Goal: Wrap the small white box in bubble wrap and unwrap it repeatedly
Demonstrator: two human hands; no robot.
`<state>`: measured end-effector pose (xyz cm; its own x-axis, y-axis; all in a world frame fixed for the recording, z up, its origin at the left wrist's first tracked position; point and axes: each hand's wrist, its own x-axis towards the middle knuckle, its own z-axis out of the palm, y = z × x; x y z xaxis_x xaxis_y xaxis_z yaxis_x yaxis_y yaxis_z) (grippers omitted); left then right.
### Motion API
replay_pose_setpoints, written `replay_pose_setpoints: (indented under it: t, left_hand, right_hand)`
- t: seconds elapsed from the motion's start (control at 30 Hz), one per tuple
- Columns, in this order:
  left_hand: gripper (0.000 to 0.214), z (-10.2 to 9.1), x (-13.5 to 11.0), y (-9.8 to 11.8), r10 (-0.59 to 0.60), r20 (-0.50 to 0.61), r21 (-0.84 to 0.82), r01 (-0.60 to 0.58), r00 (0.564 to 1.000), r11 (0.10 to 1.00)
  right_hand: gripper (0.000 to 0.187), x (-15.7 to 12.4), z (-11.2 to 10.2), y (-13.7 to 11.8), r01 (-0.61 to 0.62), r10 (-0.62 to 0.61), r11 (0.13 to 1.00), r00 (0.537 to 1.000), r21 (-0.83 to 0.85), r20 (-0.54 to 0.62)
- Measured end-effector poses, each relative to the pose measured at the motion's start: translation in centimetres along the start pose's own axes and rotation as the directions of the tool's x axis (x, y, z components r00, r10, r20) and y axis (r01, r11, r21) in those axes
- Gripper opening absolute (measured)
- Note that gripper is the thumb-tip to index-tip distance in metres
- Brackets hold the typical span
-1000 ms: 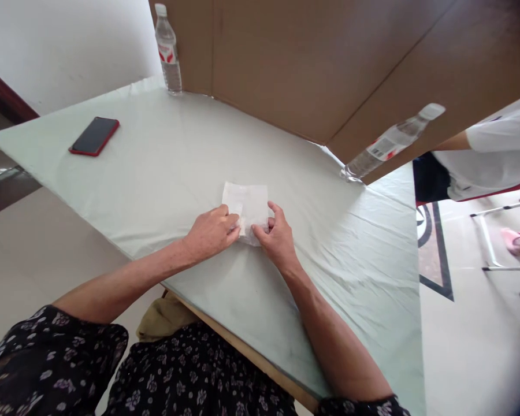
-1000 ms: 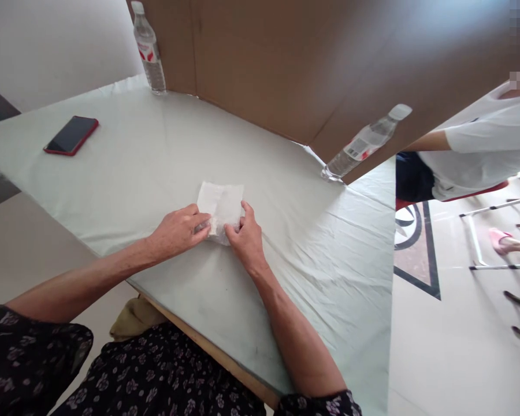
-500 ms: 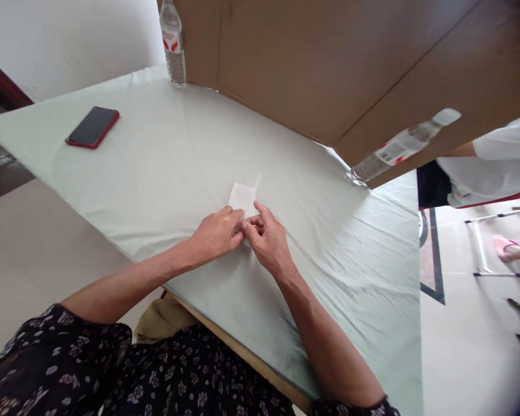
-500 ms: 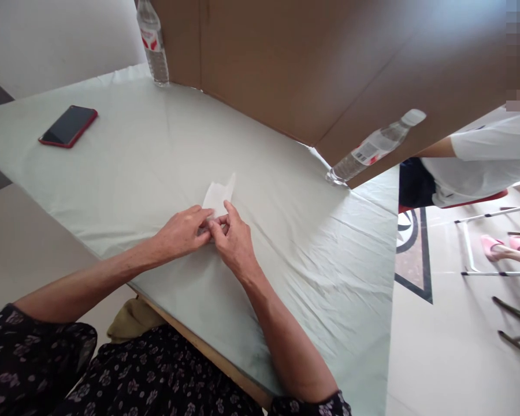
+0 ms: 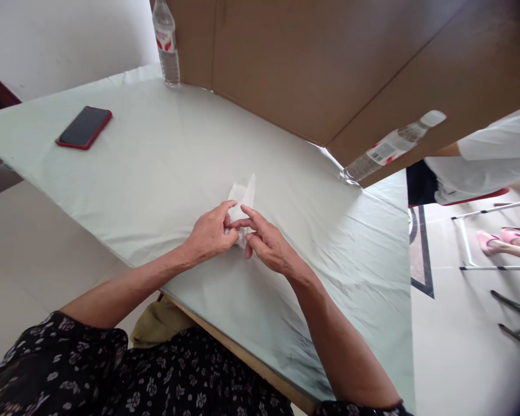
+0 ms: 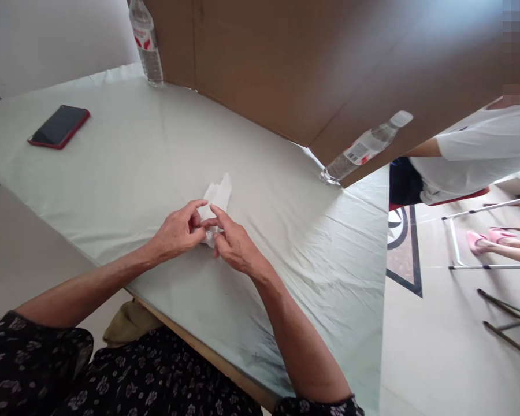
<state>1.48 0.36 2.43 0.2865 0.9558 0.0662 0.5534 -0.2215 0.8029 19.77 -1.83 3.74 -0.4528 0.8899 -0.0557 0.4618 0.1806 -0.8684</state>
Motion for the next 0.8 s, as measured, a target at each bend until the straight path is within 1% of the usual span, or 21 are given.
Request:
replay_pose_setpoints:
  t: [0.07,0.17,0.23,0.3,0.33,0.37,0.43,0.47,0.5,0.53,0.57,0.6,0.63,0.67,0.73,0.8]
  left_hand:
    - [0.064,-0.1,0.0,0.0,0.001,0.015,-0.013,-0.001,1.0,1.0]
    - [0.066,-0.3,0.0,0.1,0.018,0.034,-0.03,-0.017,0.999,0.999]
    - [0.065,-0.4,0.0,0.1,0.026,0.041,-0.032,-0.024,0.999,0.999]
    - [0.064,-0.4,0.1,0.2,0.009,0.053,-0.018,-0.009,0.999,1.0]
    - [0.064,-0.4,0.1,0.3,-0.007,0.062,0.0,0.007,0.998,1.0]
    - [0.062,-0.5,0.2,0.4,-0.02,0.074,0.03,0.018,0.997,0.999]
    - [0.048,-0.7,0.4,0.7,-0.024,0.113,0.126,0.009,0.993,0.992]
    - [0.037,-0.9,0.6,1.0,-0.019,0.137,0.189,-0.007,0.99,0.982]
    - [0.026,-1.0,0.7,1.3,-0.016,0.162,0.251,-0.026,0.987,0.968]
    - [0.016,-1.2,0.8,1.6,-0.017,0.186,0.307,-0.041,0.982,0.951]
    - [0.011,-1.4,0.9,1.8,-0.026,0.205,0.353,-0.049,0.978,0.934]
    - [0.011,-1.5,1.0,2.0,-0.035,0.216,0.382,-0.051,0.976,0.923]
    - [0.015,-1.6,1.0,2.2,-0.039,0.22,0.393,-0.052,0.975,0.918]
    - [0.024,-1.6,1.0,2.3,-0.036,0.22,0.39,-0.055,0.975,0.919]
    - [0.047,-1.7,0.9,2.1,-0.008,0.215,0.356,-0.071,0.976,0.932]
    - [0.06,-1.5,0.8,1.6,0.038,0.205,0.297,-0.099,0.978,0.95]
  right_hand:
    - [0.076,0.0,-0.2,0.2,-0.028,0.027,0.996,1.0,0.084,0.01]
    - [0.079,0.1,-0.1,0.4,-0.033,0.033,0.994,0.999,0.102,-0.003]
    - [0.077,0.2,0.0,0.4,-0.032,0.033,0.994,0.999,0.103,-0.005]
    - [0.07,0.3,0.0,0.6,-0.028,0.033,0.99,0.999,0.141,-0.033]
    - [0.064,0.3,0.0,0.8,-0.018,0.032,0.986,0.996,0.166,-0.082]
    - [0.058,0.4,-0.1,1.1,-0.002,0.031,0.983,0.987,0.182,-0.159]
    - [0.047,0.5,-0.2,1.6,0.029,0.023,0.989,0.941,0.147,-0.337]
    - [0.042,0.6,-0.4,1.8,0.032,0.007,0.995,0.914,0.09,-0.405]
    - [0.038,0.7,-0.5,2.0,0.031,-0.022,0.999,0.896,0.014,-0.444]
    - [0.034,0.8,-0.6,2.2,0.028,-0.057,0.997,0.889,-0.072,-0.455]
    - [0.031,1.0,-0.7,2.2,0.026,-0.094,0.987,0.891,-0.156,-0.444]
    - [0.03,1.2,-0.7,2.2,0.025,-0.123,0.972,0.9,-0.232,-0.418]
    - [0.029,1.5,-0.8,2.1,0.021,-0.141,0.954,0.913,-0.3,-0.383]
    - [0.03,1.7,-0.8,1.9,0.013,-0.144,0.934,0.928,-0.358,-0.343]
    - [0.031,2.1,-0.8,1.5,-0.017,-0.111,0.891,0.961,-0.454,-0.254]
    - [0.032,2.4,-0.8,1.1,-0.046,-0.06,0.848,0.982,-0.527,-0.181]
